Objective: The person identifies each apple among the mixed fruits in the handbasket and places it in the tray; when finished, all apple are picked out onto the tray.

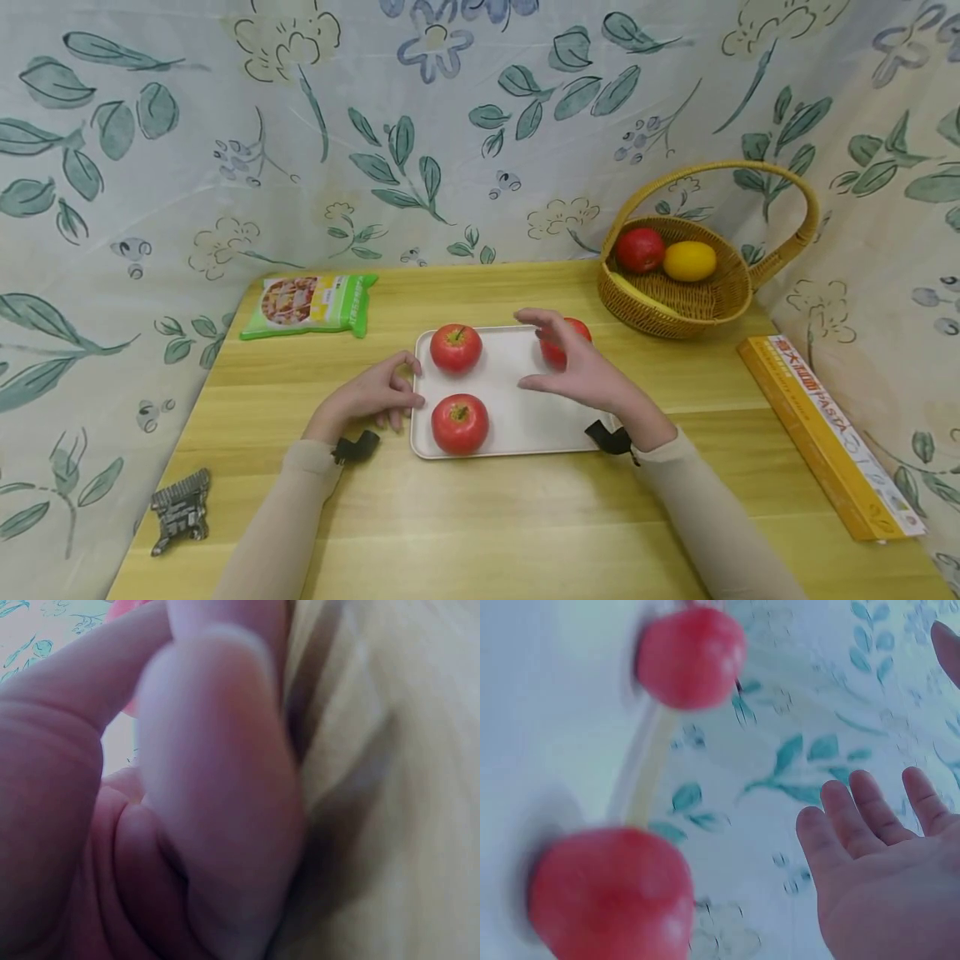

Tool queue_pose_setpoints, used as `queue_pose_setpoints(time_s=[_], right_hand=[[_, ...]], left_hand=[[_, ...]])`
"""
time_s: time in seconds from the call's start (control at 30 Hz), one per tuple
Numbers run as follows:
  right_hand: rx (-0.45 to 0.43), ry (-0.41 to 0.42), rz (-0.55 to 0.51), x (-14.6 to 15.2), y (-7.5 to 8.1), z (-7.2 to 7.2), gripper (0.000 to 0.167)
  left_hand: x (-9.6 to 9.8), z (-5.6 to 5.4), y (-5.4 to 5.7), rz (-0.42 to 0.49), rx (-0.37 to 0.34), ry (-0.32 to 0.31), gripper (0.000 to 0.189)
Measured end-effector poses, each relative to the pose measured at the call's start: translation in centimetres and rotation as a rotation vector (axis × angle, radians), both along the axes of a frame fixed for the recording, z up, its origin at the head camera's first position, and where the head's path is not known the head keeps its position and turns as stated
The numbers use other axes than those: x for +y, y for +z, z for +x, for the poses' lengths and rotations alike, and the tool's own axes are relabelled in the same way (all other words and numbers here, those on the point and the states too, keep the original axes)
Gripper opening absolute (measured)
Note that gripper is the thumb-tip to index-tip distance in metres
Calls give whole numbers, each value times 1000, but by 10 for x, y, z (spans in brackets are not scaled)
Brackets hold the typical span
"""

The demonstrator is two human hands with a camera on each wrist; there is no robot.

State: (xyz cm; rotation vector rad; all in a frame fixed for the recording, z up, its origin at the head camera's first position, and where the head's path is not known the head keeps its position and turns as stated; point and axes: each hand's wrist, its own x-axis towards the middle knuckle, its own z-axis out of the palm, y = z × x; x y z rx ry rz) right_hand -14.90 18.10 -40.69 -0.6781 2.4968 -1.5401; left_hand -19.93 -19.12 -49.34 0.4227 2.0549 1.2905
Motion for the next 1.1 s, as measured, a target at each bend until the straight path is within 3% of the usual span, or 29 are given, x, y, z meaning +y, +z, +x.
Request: queue_pose_setpoints(time_s=[0.23,0.47,0.67,1.1], right_hand=[[105,-158,-107,44,19,-12,82],[189,-368,-91,85,24,-25,77],[127,-477,-119,108,28,-43,76],[20,-675,-107,149,43,-97,84]], left_hand=[[0,-1,-2,-8,-12,5,56],[0,-1,-1,-10,3,1,56],[0,0,0,-14,3,1,55],[-1,-1,-2,-10,-3,4,55]])
